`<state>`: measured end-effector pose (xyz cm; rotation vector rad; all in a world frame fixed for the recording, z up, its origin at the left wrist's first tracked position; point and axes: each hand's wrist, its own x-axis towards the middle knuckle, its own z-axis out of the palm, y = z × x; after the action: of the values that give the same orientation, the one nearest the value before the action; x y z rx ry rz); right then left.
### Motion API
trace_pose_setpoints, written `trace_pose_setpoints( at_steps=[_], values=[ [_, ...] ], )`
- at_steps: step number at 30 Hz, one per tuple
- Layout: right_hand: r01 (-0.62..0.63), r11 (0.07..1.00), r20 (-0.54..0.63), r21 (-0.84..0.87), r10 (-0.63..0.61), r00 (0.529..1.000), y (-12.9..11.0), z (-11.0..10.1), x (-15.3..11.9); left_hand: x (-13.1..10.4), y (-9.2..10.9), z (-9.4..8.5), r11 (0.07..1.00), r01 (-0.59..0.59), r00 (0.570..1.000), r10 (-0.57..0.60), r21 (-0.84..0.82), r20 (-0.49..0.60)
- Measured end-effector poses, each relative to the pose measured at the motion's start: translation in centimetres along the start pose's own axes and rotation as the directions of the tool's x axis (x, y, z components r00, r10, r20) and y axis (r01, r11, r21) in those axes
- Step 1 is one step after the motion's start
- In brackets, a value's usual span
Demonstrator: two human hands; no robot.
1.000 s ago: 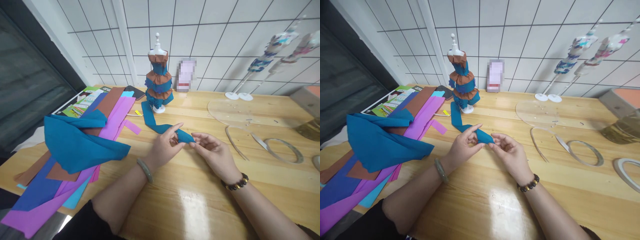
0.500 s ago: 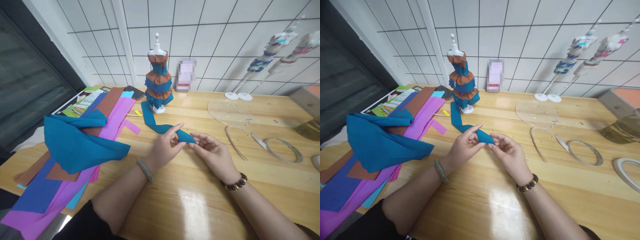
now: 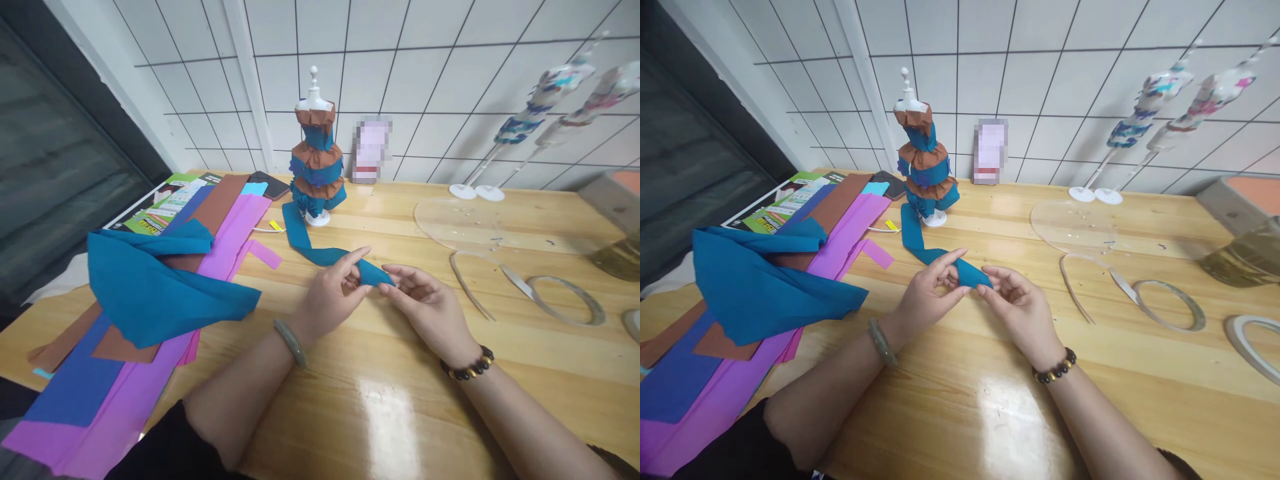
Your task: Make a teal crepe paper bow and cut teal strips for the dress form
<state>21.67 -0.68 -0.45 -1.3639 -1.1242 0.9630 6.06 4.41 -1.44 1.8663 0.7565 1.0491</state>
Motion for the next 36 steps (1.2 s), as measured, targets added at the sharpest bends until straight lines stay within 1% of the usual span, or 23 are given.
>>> trace_pose_setpoints(
  at_steps=[5, 8, 10, 13, 17, 25, 28, 31, 36],
  values=[
    [0.029, 1.000, 0.026, -0.010, -0.028, 0.999, -0.1, 0.0, 0.0, 0.0, 0.1, 0.0, 1.000, -0.007, 1.000, 0.007, 0.011, -0.012],
    [0.059, 0.998, 0.003, -0.025, -0.059, 0.998, -0.2, 0.0, -0.1, 0.0, 0.2, 0.0, 1.000, -0.019, 1.000, 0.019, 0.009, -0.010],
    [0.076, 0.995, -0.028, -0.068, -0.078, 0.997, -0.4, 0.0, -0.1, 0.0, 0.3, 0.0, 0.999, -0.031, 0.999, 0.032, 0.019, -0.028],
    [0.090, 0.986, -0.055, -0.139, -0.098, 0.994, -0.6, 0.0, -0.2, 0.2, 0.7, -0.2, 0.995, -0.071, 0.995, 0.076, 0.066, -0.067],
    [0.098, 0.981, -0.058, -0.165, -0.109, 0.992, -0.8, -0.1, -0.2, 0.4, 1.0, -0.3, 0.986, -0.141, 0.987, 0.147, 0.093, -0.061],
    [0.142, 0.970, -0.072, -0.197, -0.158, 0.985, -0.9, -0.1, -0.3, 0.4, 1.0, -0.4, 0.987, -0.133, 0.988, 0.139, 0.088, -0.071],
    [0.216, 0.946, -0.044, -0.240, -0.233, 0.971, -0.7, -0.2, -0.3, 0.5, 1.0, -0.5, 0.985, -0.140, 0.987, 0.148, 0.105, -0.067],
    [0.298, 0.915, 0.017, -0.273, -0.305, 0.952, -0.4, -0.4, -0.2, 0.5, 0.8, -0.5, 0.982, -0.150, 0.985, 0.159, 0.115, -0.066],
    [0.360, 0.880, 0.080, -0.311, -0.353, 0.932, -0.1, -0.6, 0.0, 0.5, 0.5, -0.6, 0.975, -0.173, 0.983, 0.181, 0.139, -0.043]
  ],
)
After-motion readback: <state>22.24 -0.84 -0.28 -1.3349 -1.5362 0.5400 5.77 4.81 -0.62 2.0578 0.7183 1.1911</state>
